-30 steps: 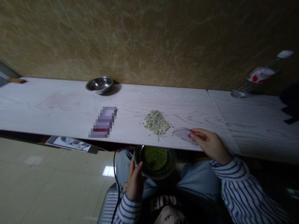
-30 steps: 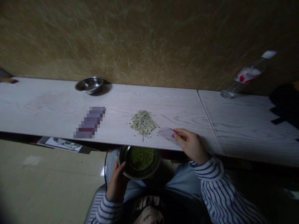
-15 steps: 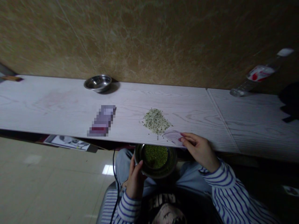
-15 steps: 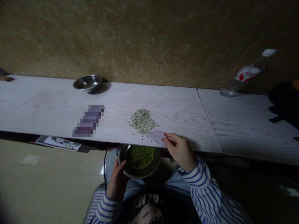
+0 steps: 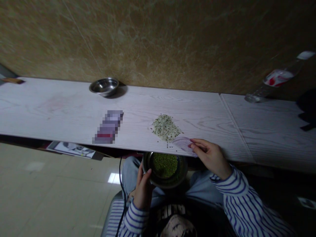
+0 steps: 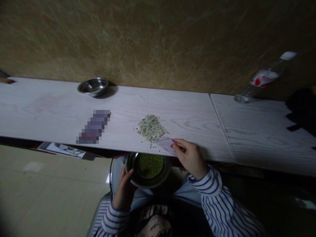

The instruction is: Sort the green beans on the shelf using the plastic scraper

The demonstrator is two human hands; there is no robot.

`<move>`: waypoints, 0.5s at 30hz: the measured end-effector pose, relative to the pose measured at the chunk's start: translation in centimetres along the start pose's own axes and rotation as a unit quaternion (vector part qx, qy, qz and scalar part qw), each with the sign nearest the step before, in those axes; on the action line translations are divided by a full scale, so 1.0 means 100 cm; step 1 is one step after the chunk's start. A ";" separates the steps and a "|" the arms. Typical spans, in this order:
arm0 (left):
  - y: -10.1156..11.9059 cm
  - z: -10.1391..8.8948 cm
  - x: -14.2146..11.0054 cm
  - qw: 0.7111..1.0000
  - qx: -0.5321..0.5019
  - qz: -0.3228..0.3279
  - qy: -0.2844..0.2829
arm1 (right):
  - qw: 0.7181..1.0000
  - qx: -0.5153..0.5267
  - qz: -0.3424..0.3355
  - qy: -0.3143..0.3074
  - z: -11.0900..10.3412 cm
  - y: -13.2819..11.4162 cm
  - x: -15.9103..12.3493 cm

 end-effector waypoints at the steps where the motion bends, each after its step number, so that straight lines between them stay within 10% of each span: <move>1: 0.000 0.000 0.000 1.000 0.000 0.003 -0.002 | 1.000 -0.003 -0.001 -0.003 0.001 0.000 0.001; 15: 0.001 -0.002 0.000 1.000 -0.003 0.011 -0.013 | 0.999 -0.034 -0.013 -0.027 0.010 0.002 0.010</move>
Point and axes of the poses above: each hand's wrist, its own x-axis towards the middle knuckle, its own z-axis out of the palm, y = z × x, the point moved 3 cm from there along x, towards the middle knuckle, and after that the axes turned 1 degree about -y, right-handed, at the moved point
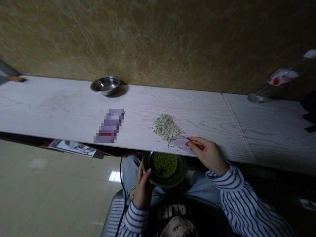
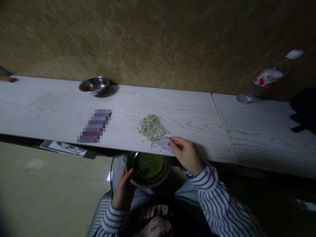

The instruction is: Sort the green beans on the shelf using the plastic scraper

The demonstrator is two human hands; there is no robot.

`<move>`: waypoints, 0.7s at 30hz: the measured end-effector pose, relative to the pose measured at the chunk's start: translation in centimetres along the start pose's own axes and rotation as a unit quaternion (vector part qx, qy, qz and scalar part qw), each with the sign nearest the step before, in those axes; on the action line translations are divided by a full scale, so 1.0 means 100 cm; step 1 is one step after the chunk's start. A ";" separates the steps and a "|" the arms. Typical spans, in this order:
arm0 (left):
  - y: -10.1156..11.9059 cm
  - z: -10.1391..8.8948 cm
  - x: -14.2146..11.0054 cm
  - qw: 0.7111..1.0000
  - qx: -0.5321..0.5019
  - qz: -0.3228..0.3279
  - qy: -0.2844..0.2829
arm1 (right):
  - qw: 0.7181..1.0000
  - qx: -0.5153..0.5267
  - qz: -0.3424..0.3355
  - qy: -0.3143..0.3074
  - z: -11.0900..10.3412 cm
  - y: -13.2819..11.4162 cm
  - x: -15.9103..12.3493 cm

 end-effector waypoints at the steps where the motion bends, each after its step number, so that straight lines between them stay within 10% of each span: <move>1: 0.000 0.000 0.000 1.000 0.001 0.002 0.002 | 1.000 -0.002 -0.001 -0.003 0.000 0.000 0.000; 21: 0.002 -0.004 0.001 1.000 0.006 -0.002 0.016 | 0.999 -0.021 -0.025 -0.017 -0.004 -0.011 0.006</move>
Point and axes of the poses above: each hand's wrist, its own x-axis towards the middle knuckle, its own z-axis out of the palm, y = z × x, the point moved 3 cm from there along x, towards the middle knuckle, and after that the axes turned 1 degree about -y, right-handed, at the moved point
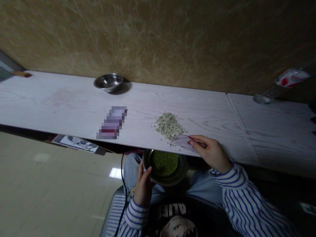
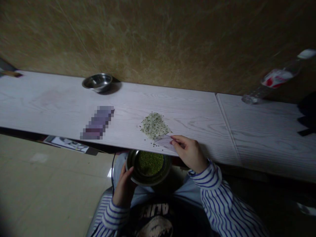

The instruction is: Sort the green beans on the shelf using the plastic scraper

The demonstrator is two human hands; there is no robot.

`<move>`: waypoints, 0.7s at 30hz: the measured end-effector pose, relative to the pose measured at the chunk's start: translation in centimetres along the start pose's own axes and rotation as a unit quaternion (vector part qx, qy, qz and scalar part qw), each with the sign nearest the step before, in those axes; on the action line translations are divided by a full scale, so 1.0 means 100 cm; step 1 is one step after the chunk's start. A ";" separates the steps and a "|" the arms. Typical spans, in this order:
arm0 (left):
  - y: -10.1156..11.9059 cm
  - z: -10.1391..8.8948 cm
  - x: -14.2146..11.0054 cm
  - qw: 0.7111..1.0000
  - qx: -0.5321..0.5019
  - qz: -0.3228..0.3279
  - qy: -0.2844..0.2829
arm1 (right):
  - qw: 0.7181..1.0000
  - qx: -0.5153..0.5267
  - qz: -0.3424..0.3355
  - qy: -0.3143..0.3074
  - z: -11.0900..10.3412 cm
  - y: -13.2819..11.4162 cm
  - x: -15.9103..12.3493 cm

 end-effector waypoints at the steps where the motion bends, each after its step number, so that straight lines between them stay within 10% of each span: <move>1: 0.000 -0.001 0.000 1.000 0.000 -0.001 0.001 | 1.000 -0.002 0.000 0.001 -0.001 0.000 0.000; 21: -0.002 0.000 0.001 1.000 0.007 0.000 -0.003 | 1.000 0.004 -0.009 -0.008 0.008 -0.003 -0.001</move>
Point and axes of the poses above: each hand's wrist, its own x-axis towards the middle knuckle, its own z-axis out of the palm, y = z × x, the point moved 3 cm from there along x, towards the middle knuckle, and after that the axes turned 1 degree about -y, right-handed, at the moved point
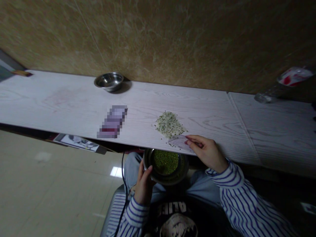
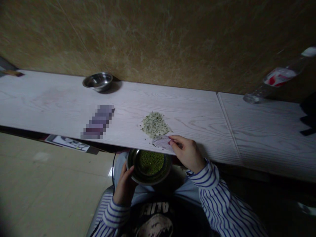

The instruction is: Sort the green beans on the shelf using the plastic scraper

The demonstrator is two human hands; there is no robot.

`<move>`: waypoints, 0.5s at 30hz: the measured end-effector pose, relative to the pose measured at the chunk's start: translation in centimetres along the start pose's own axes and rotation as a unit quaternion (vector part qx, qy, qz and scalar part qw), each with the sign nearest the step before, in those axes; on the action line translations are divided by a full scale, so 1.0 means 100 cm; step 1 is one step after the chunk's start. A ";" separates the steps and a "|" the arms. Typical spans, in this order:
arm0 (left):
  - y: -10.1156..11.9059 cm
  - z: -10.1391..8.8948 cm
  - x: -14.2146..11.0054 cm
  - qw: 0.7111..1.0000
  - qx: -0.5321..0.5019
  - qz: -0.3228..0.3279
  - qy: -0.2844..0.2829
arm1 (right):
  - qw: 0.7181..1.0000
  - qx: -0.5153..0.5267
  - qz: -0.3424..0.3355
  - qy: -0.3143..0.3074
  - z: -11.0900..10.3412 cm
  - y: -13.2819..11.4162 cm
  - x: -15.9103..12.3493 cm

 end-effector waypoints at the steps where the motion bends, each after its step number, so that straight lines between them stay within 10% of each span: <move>1: 0.000 0.000 0.000 1.000 0.002 0.000 -0.001 | 1.000 0.001 -0.001 -0.002 0.002 0.000 0.001; 15: 0.008 0.000 0.001 1.000 -0.012 0.009 -0.012 | 1.000 0.001 -0.005 -0.001 0.020 0.000 0.006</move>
Point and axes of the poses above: each hand's wrist, its own x-axis towards the middle knuckle, its own z-axis out of the palm, y = z × x, the point moved 3 cm from there along x, towards the middle knuckle, and after that the axes turned 1 degree about -y, right-handed, at the moved point
